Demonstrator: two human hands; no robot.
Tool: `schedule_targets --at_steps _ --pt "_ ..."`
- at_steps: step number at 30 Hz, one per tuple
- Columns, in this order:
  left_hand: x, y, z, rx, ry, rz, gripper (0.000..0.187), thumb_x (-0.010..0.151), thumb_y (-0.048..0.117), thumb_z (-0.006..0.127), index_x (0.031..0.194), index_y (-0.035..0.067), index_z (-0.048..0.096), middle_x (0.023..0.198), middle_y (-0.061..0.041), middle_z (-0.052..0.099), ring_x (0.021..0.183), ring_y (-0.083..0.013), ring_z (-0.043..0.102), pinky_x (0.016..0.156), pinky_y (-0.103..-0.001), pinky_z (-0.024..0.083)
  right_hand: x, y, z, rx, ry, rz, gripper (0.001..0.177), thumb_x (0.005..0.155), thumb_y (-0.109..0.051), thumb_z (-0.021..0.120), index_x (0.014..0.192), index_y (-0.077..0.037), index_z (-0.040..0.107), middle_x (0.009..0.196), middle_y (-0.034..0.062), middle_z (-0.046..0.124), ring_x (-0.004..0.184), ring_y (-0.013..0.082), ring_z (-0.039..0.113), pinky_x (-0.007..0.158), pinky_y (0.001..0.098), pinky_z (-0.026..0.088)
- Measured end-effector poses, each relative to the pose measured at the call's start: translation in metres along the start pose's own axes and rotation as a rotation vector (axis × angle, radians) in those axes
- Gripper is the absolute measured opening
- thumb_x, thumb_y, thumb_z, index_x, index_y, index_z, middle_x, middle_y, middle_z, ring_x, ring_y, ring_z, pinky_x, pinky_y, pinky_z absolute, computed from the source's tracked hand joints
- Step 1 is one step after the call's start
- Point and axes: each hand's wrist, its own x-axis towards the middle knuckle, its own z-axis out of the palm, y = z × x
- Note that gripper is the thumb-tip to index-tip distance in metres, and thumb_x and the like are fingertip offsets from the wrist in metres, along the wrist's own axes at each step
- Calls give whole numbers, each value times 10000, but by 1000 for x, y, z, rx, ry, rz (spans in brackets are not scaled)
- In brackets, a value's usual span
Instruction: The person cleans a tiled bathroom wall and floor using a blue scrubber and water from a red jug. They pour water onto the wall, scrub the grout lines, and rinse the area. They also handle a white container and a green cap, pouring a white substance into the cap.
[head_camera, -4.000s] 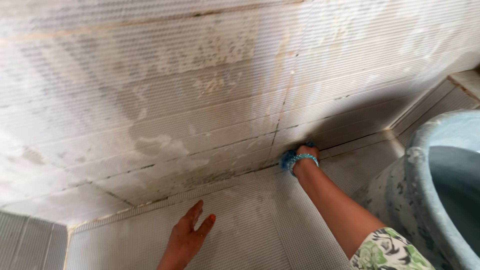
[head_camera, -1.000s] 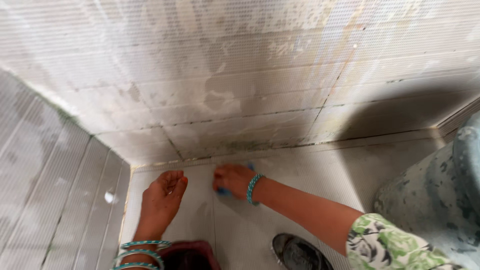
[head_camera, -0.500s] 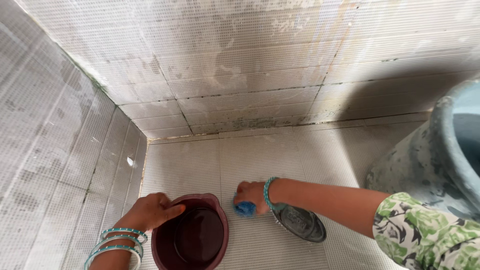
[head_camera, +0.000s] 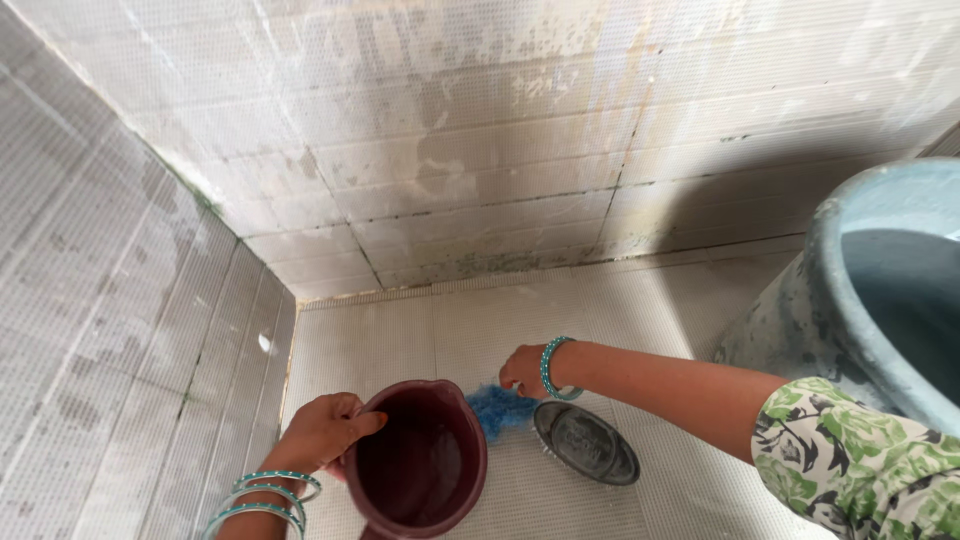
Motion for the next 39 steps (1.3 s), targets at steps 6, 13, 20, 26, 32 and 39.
schedule_targets --at_steps 6,13,20,26,32,39 --pt "-12 64 -3 -326 129 65 271 835 221 792 776 4 641 552 -73 568 450 -179 561 449 -334 542 -8 24 -12 113 64 34 345 967 -159 585 1303 -156 659 1342 50 653 1229 226 624 1041 390 511" --pt "-20 133 12 -447 134 246 303 700 -53 808 907 23 601 719 -48 625 595 -156 684 579 -319 661 -6 62 -27 898 234 117 247 944 -98 613 1176 -84 696 1184 58 716 1050 143 710 896 341 601" --pt "-3 184 77 -331 219 322 423 637 -66 898 810 15 520 682 -45 551 562 -154 637 510 -343 646 2 83 -14 1565 383 195 171 969 -7 556 1084 61 663 1072 168 728 909 225 710 851 340 648" --pt "-17 220 107 -16 284 271 393 639 38 938 756 42 563 608 -53 628 505 -139 671 481 -293 591 2 106 -2 1828 485 244 252 956 85 564 1171 -11 655 1145 146 718 973 209 754 884 334 663" --pt "-29 239 120 54 285 354 373 643 70 930 760 52 576 586 -60 650 495 -133 681 468 -268 586 4 112 8 1543 633 592 225 1031 -169 604 1118 23 682 981 212 757 733 254 717 617 369 507" --pt "-34 252 124 -37 263 354 360 631 41 921 769 45 588 564 -52 633 475 -126 664 461 -278 603 0 117 -2 979 739 689 223 956 -255 701 833 -75 743 866 108 751 677 179 684 616 308 559"
